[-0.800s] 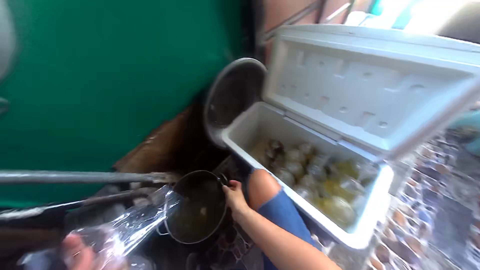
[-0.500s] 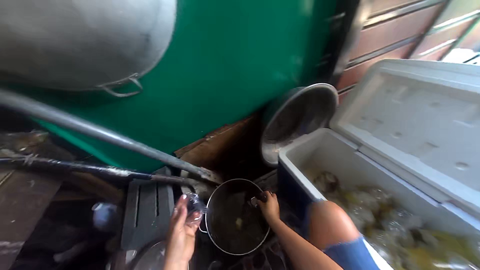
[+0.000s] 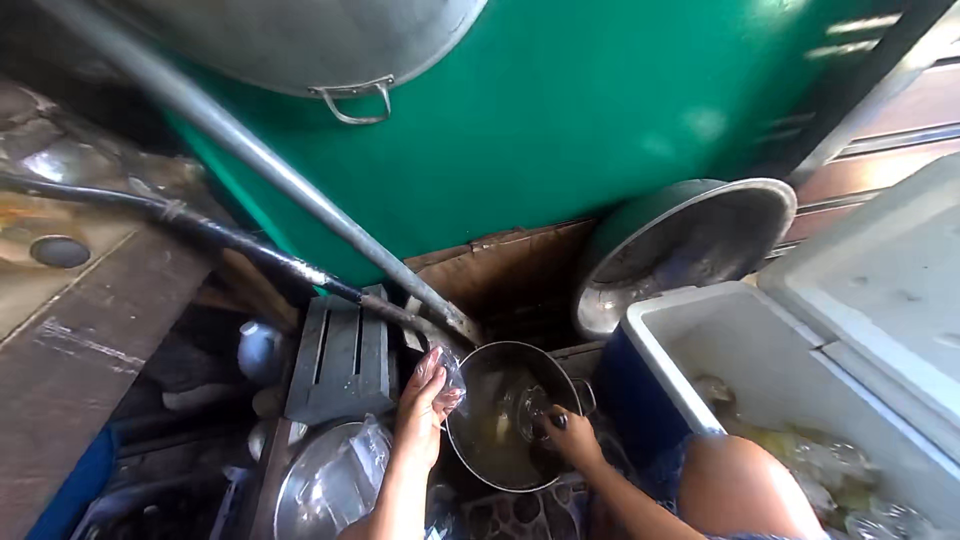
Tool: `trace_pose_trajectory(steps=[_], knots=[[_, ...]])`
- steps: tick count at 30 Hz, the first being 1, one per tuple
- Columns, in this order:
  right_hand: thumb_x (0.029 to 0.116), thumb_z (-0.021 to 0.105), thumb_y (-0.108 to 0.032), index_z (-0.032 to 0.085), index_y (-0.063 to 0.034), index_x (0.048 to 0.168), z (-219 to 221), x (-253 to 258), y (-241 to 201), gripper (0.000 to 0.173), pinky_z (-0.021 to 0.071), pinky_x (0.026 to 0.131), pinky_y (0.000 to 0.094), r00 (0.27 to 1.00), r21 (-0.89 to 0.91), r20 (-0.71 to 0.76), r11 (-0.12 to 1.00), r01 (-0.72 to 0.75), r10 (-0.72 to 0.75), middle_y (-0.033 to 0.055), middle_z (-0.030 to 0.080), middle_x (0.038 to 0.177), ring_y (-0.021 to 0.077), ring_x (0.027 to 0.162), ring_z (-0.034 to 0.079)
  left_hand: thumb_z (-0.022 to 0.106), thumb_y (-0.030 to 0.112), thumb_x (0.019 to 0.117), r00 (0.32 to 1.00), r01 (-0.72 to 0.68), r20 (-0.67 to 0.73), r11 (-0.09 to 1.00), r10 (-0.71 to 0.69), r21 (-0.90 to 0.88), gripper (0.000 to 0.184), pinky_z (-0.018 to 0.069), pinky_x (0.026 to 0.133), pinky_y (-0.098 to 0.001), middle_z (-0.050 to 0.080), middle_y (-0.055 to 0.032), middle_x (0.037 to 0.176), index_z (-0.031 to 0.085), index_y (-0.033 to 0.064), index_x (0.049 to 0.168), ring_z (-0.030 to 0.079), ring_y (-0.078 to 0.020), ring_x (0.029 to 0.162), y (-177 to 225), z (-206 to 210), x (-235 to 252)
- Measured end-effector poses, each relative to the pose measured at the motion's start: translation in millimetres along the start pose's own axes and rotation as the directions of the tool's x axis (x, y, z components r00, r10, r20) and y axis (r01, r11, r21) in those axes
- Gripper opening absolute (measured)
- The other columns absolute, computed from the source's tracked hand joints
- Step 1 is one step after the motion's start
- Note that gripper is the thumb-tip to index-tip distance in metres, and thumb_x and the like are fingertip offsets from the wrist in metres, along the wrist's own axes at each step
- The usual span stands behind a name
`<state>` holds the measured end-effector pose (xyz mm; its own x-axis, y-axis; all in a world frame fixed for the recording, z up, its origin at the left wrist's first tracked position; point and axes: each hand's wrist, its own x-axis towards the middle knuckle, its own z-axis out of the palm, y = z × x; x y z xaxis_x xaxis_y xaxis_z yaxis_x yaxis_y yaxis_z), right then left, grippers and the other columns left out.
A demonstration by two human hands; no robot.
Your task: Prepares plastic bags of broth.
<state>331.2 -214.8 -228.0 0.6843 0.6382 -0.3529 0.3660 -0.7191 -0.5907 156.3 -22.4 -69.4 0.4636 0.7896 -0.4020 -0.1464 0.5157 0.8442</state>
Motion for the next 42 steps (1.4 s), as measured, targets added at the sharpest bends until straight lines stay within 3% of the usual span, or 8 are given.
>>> trace_pose_trajectory(steps=[4, 10, 18, 22, 28, 32, 38, 42], knots=[[0.1007, 0.061, -0.032, 0.074, -0.0071, 0.116, -4.3, -2.2, 1.1, 0.032, 0.0546, 0.091, 0.0548, 0.989, 0.176, -0.09, 0.979, -0.098, 0.116, 0.0167, 0.075, 0.102, 0.0326, 0.097, 0.073, 0.052, 0.009, 0.1056, 0.999, 0.033, -0.031, 0.999, -0.033, 0.01, 0.039, 0.056, 0.061, -0.0271, 0.067, -0.012, 0.107, 0.053, 0.0096, 0.145, 0.065, -0.014, 0.068, -10.4, -11.0, 12.3], [0.0984, 0.064, -0.024, 0.075, -0.005, 0.108, 21.3, -9.8, -2.9, 0.024, 0.0577, 0.082, 0.048, 0.981, 0.374, -0.18, 0.928, -0.002, 0.075, 0.013, 0.075, 0.096, 0.0248, 0.084, 0.072, 0.052, 0.009, 0.1058, 0.998, 0.065, -0.002, 0.998, -0.065, 0.024, 0.039, 0.0549, 0.06, -0.0254, 0.066, -0.0117, 0.112, 0.053, 0.0092, 0.144, 0.064, -0.0131, 0.068, -12.1, -3.8, 16.2], [0.1009, 0.063, -0.015, 0.072, -0.0013, 0.11, 33.9, -18.9, -15.7, 0.019, 0.0622, 0.067, 0.0359, 0.962, 0.745, -0.16, 0.666, -0.03, 0.222, 0.0112, 0.074, 0.092, 0.0176, 0.071, 0.072, 0.048, 0.01, 0.1078, 0.995, 0.101, 0.0, 0.994, -0.101, 0.03, 0.038, 0.0584, 0.065, -0.0301, 0.067, -0.0161, 0.113, 0.051, 0.009, 0.146, 0.069, -0.0185, 0.072, -19.0, -2.5, 22.8], [0.0999, 0.064, -0.018, 0.073, -0.0034, 0.107, 14.3, -23.1, -27.1, 0.019, 0.0621, 0.068, 0.038, 0.965, 0.702, -0.192, 0.712, 0.006, 0.181, 0.009, 0.074, 0.087, 0.018, 0.07, 0.072, 0.053, 0.011, 0.1057, 0.993, 0.108, 0.043, 0.99, -0.112, 0.087, 0.041, 0.0585, 0.065, -0.0313, 0.068, -0.0165, 0.11, 0.053, 0.0104, 0.147, 0.069, -0.0192, 0.072, -25.9, -1.5, 24.9], [0.096, 0.066, -0.027, 0.075, -0.0094, 0.104, -52.8, -25.6, -56.8, 0.021, 0.0604, 0.067, 0.0391, 0.945, 0.463, -0.326, 0.876, 0.134, 0.028, 0.0042, 0.073, 0.084, 0.0152, 0.067, 0.07, 0.052, 0.02, 0.1077, 0.99, 0.114, 0.066, 0.977, -0.127, 0.178, 0.036, 0.0557, 0.066, -0.0319, 0.066, -0.0143, 0.123, 0.058, 0.0118, 0.143, 0.066, -0.0178, 0.075, -45.3, 11.9, 23.8], [0.0943, 0.065, -0.028, 0.075, -0.0105, 0.1, -112.1, -36.3, -87.7, 0.02, 0.0593, 0.062, 0.0366, 0.902, 0.353, -0.428, 0.909, 0.221, -0.054, 0.0014, 0.072, 0.077, 0.0126, 0.062, 0.068, 0.051, 0.019, 0.108, 0.991, 0.072, 0.096, 0.979, -0.092, 0.192, 0.036, 0.0563, 0.076, -0.0376, 0.061, -0.0152, 0.134, 0.057, 0.0089, 0.142, 0.067, -0.0216, 0.09, -57.5, 28.4, 19.2], [0.0934, 0.065, -0.027, 0.073, -0.0092, 0.097, -184.8, -57.6, -137.4, 0.02, 0.0589, 0.057, 0.0342, 0.827, 0.274, -0.544, 0.902, 0.332, -0.139, 0.0035, 0.071, 0.081, 0.0126, 0.059, 0.067, 0.051, 0.018, 0.1081, 0.997, 0.067, 0.02, 0.982, -0.071, 0.177, 0.035, 0.0508, 0.063, -0.0324, 0.063, -0.0169, 0.126, 0.058, 0.0073, 0.141, 0.061, -0.0182, 0.075, -67.1, 53.3, 12.6], [0.091, 0.067, -0.027, 0.074, -0.0113, 0.09, -197.9, -66.7, -158.2, 0.016, 0.0567, 0.052, 0.028, 0.771, 0.237, -0.607, 0.882, 0.407, -0.192, 0.0005, 0.068, 0.078, 0.0085, 0.055, 0.064, 0.046, 0.046, 0.1085, 0.979, 0.204, -0.032, 0.97, -0.201, 0.136, 0.049, 0.0489, 0.066, -0.0356, 0.064, -0.0165, 0.099, 0.057, 0.0108, 0.141, 0.057, -0.0209, 0.071, -79.0, 62.5, 16.9]])
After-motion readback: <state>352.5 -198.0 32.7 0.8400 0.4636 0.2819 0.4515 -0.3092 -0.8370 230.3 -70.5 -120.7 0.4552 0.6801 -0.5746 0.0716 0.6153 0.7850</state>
